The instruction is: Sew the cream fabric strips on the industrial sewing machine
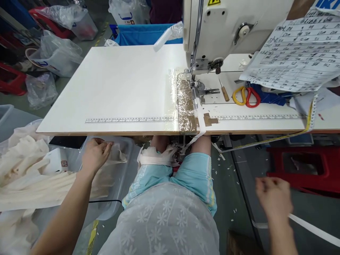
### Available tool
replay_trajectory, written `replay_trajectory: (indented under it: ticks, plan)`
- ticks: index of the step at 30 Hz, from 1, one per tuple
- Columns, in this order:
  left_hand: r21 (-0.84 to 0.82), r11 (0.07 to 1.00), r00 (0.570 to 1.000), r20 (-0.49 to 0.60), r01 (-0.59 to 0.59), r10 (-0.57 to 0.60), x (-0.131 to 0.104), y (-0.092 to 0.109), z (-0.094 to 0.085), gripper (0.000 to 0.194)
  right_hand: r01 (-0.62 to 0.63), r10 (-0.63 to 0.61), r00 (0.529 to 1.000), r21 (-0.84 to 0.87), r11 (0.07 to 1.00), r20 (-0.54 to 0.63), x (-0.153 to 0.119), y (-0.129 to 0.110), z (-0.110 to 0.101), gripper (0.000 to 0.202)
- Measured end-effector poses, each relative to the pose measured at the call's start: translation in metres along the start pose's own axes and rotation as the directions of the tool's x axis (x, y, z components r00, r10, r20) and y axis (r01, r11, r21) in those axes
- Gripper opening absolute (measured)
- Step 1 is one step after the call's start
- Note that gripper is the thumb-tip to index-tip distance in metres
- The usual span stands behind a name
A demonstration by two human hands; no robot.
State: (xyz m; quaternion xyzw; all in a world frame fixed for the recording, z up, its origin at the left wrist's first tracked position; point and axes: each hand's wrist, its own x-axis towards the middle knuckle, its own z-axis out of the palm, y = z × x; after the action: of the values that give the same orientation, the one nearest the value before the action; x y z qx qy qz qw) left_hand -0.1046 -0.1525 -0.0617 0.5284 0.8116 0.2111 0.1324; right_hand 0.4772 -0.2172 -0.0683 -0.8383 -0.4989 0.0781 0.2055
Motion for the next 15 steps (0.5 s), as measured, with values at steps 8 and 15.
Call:
replay_trajectory:
  ticks: [8, 15]
  plan:
    - [-0.137, 0.981, 0.832, 0.521, -0.141, 0.192, 0.01, 0.037, 0.063, 0.052, 0.109, -0.396, 0.644, 0.434, 0.894, 0.654, -0.083, -0.159, 0.112, 0.037]
    - [-0.222, 0.954, 0.669, 0.681, -0.2, 0.298, 0.006, 0.047, 0.1, 0.057, -0.348, -0.333, 0.389, 0.472, 0.81, 0.859, -0.111, -0.212, 0.169, 0.004]
